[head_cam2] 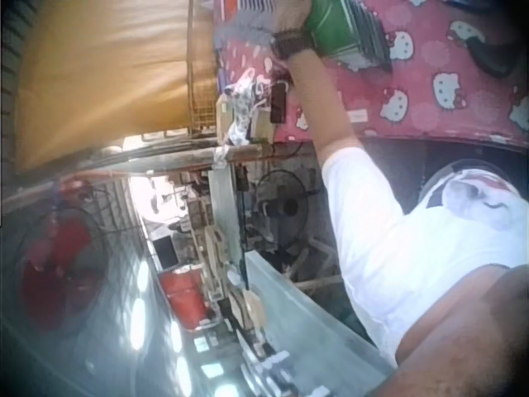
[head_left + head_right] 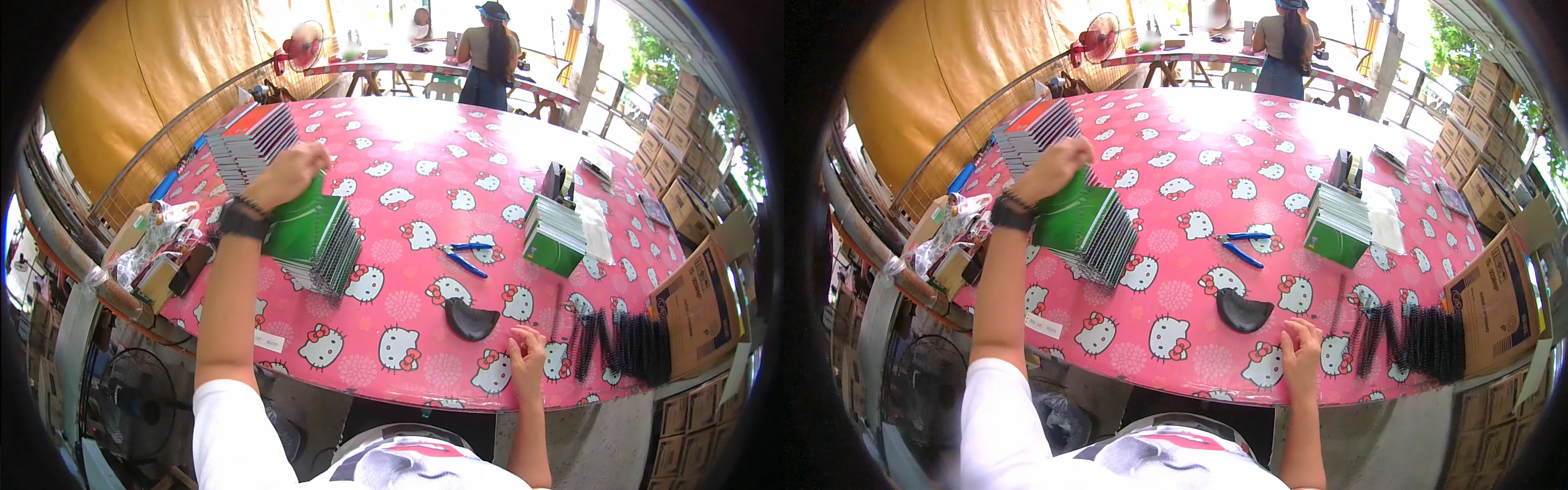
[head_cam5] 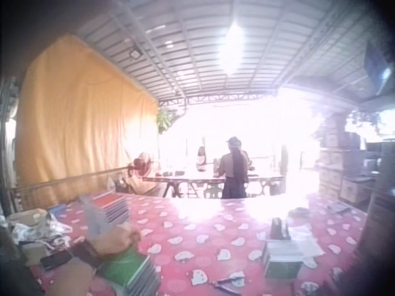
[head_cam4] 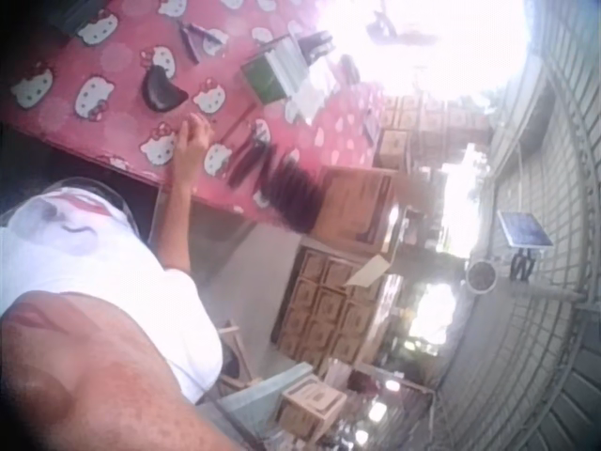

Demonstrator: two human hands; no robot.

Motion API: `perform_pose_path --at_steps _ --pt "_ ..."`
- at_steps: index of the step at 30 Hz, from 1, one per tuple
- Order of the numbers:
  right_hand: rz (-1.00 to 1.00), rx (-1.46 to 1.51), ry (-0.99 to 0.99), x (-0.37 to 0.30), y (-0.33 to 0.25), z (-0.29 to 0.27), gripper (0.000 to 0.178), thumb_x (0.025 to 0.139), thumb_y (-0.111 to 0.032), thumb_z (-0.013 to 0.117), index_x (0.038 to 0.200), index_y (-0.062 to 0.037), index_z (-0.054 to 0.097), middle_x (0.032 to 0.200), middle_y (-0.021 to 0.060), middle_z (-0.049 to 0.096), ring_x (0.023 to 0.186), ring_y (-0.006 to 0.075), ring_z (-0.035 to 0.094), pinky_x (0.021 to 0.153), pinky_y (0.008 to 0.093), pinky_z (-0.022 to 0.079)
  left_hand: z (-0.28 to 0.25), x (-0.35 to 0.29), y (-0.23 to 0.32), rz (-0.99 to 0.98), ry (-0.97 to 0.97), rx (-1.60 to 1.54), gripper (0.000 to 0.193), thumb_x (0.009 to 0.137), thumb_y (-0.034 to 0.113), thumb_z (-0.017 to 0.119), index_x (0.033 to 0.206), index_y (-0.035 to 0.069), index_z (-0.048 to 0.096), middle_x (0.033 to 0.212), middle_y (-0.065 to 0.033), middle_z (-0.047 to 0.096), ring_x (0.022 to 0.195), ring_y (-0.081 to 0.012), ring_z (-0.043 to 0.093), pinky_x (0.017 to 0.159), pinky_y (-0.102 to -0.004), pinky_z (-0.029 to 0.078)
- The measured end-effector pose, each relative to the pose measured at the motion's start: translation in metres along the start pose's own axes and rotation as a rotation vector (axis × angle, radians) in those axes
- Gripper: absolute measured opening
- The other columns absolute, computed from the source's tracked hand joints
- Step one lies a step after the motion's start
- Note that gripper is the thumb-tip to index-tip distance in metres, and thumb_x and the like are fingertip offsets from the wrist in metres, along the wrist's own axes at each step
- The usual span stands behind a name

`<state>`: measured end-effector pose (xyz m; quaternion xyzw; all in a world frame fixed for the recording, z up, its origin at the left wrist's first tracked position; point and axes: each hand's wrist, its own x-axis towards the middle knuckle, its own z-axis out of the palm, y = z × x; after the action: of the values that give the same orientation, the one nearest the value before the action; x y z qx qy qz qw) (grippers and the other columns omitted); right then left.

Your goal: The person assembles spiral-bound notebooks by inserting a black spiral binding into the pre-punched holes of green notebook covers. They handle each notebook one at a time, aligning the spiral, and then place the completed unit into a stack.

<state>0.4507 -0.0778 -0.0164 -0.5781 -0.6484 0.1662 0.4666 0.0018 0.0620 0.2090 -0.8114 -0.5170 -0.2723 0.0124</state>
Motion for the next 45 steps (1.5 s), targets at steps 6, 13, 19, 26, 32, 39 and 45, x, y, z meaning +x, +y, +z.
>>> perform_pose_path --at_steps 6,13,19,26,32,39,45 --pt "0.073 0.121 0.130 0.001 0.009 0.008 0.017 0.080 -0.005 0.064 0.098 -0.0056 0.066 0.107 0.0036 0.060 0.085 0.0106 0.048 0.073 0.0238 0.040 0.089 -0.005 -0.070 -0.073 -0.073 0.018 0.022 0.094 0.031 0.050 0.104 0.014 0.058 0.118 -0.0078 0.057 0.122 -0.0280 0.045 0.097 -0.0541 0.033" --pt "0.049 0.025 0.007 0.005 0.006 0.008 0.035 0.075 -0.019 0.072 0.106 -0.0054 0.063 0.116 0.0119 0.057 0.110 0.0288 0.047 0.095 0.0395 0.037 0.071 -0.023 -0.008 -0.445 -0.340 0.286 0.086 0.069 0.072 0.062 0.132 0.016 0.047 0.140 -0.0137 0.041 0.134 -0.0343 0.029 0.106 -0.0558 0.025" --pt "-0.100 -0.193 -0.319 0.032 -0.020 0.009 0.090 0.063 -0.052 0.079 0.135 -0.0108 0.043 0.142 0.0147 0.036 0.131 0.0360 0.030 0.106 0.0529 0.025 0.081 -0.016 -0.012 -0.487 -0.291 0.182 0.069 0.063 0.042 0.074 0.121 0.010 0.054 0.128 -0.0128 0.053 0.129 -0.0317 0.037 0.101 -0.0581 0.034" --pt "-0.281 -0.230 -0.022 0.138 0.011 -0.005 0.041 0.077 -0.026 0.072 0.113 -0.0109 0.062 0.122 0.0059 0.059 0.115 0.0266 0.048 0.095 0.0455 0.035 0.070 -0.044 -0.001 -0.247 0.192 0.281 0.076 0.075 0.054 0.069 0.132 0.009 0.046 0.143 -0.0133 0.039 0.138 -0.0347 0.026 0.107 -0.0656 0.012" --pt "-0.302 -0.637 0.241 0.207 0.067 -0.028 0.020 0.072 -0.010 0.071 0.092 -0.0100 0.067 0.097 0.0032 0.065 0.098 0.0253 0.056 0.086 0.0405 0.039 0.023 -0.086 0.112 0.005 0.472 0.025 0.059 0.078 0.042 0.069 0.123 0.009 0.052 0.140 -0.0138 0.042 0.134 -0.0346 0.031 0.110 -0.0567 0.014" --pt "-0.279 -0.567 0.180 0.224 0.080 -0.039 0.016 0.070 -0.004 0.069 0.084 -0.0079 0.066 0.090 0.0075 0.065 0.092 0.0268 0.059 0.081 0.0408 0.043 0.095 -0.155 0.143 -0.166 0.465 -0.590 0.047 0.075 0.020 0.072 0.117 0.009 0.055 0.129 -0.0128 0.049 0.124 -0.0270 0.043 0.104 -0.0426 0.032" --pt "-0.417 -0.132 -0.205 0.135 -0.056 -0.023 0.012 0.070 -0.002 0.065 0.082 -0.0050 0.062 0.084 0.0122 0.063 0.081 0.0319 0.061 0.068 0.0398 0.050 0.155 -0.173 0.180 -0.391 0.394 -1.003 0.059 0.074 0.009 0.074 0.126 0.005 0.047 0.131 -0.0109 0.047 0.125 -0.0202 0.043 0.104 -0.0396 0.034"
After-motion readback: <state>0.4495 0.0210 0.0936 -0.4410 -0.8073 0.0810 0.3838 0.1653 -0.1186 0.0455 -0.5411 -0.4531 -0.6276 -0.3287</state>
